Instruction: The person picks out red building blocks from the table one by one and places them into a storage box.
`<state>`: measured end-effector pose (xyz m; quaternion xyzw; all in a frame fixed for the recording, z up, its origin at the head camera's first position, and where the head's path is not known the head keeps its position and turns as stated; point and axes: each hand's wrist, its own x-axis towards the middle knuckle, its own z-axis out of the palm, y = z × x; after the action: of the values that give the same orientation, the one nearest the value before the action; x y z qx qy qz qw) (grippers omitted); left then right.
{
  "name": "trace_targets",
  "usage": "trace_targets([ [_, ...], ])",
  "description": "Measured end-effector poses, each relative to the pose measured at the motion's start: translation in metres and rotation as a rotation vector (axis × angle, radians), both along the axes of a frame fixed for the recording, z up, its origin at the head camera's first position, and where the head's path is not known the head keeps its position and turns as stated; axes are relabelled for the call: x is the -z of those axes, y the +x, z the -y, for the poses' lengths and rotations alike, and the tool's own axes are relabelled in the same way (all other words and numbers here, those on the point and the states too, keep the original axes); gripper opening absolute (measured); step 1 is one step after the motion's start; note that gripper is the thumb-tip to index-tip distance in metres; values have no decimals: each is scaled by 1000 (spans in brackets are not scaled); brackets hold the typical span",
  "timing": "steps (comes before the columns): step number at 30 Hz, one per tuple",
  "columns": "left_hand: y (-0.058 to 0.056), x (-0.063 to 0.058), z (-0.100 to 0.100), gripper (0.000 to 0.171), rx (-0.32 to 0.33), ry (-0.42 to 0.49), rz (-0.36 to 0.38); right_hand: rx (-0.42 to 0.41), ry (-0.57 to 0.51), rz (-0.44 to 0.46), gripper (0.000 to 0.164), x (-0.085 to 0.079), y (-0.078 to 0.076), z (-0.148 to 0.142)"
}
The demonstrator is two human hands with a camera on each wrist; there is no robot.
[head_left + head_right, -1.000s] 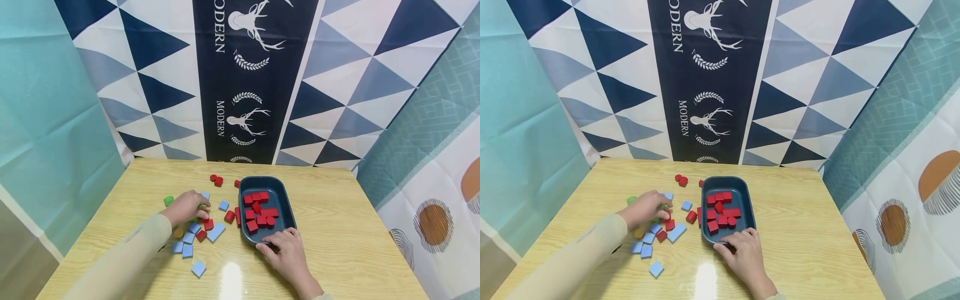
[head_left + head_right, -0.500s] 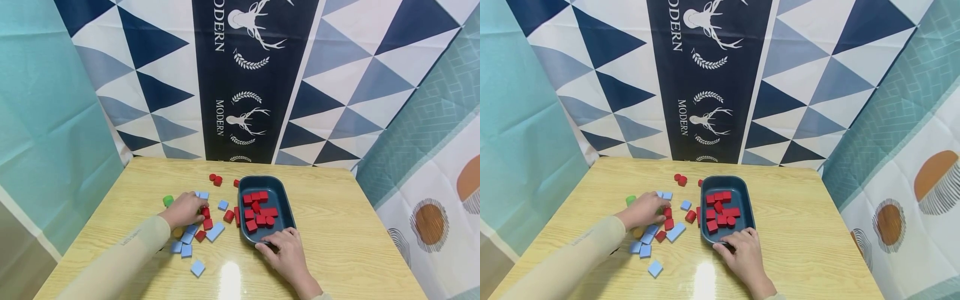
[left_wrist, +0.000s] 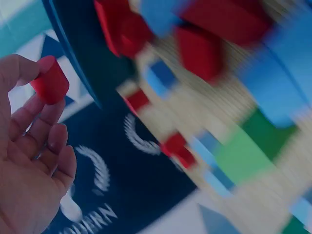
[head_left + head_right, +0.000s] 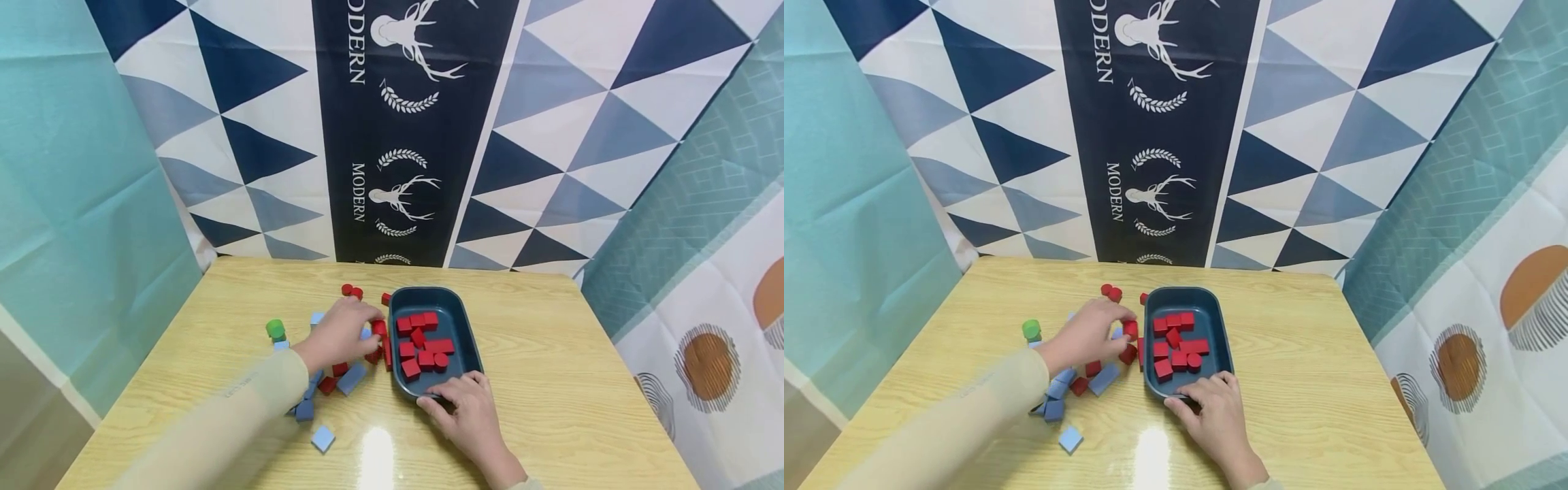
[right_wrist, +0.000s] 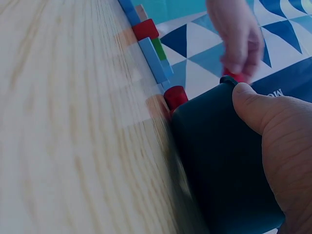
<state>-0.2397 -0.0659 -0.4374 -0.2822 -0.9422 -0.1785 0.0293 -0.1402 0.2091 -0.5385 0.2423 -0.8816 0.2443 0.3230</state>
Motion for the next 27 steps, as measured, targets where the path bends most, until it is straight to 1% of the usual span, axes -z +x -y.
trace_targets([
  [2,5,-3,-14,36,56,-28,-16,-4,1,-7,19,1,0,0],
  [4,8,-3,-26,35,101,-92,-56,-8,2,-10,19,1,0,0],
  [6,8,-1,-37,34,130,-168,-100,-8,2,-9,19,2,1,0],
  [8,7,1,-46,31,143,-237,-139,-5,1,-4,19,2,1,0],
  [10,6,4,-55,26,139,-300,-157,-4,-2,-1,19,2,1,0],
  [13,6,5,-68,19,128,-386,-131,-6,-7,-7,19,3,2,0],
  [17,8,10,-81,19,108,-493,-105,-17,-9,-27,18,3,1,1],
  [19,8,14,-85,21,87,-525,-110,-22,-9,-37,19,4,0,1],
  [21,8,18,-89,23,64,-544,-129,-24,-9,-43,19,3,0,1],
  [25,10,19,-94,28,19,-573,-160,-24,-14,-43,20,3,-1,1],
  [27,11,19,-96,31,0,-591,-164,-25,-13,-40,21,2,0,1],
])
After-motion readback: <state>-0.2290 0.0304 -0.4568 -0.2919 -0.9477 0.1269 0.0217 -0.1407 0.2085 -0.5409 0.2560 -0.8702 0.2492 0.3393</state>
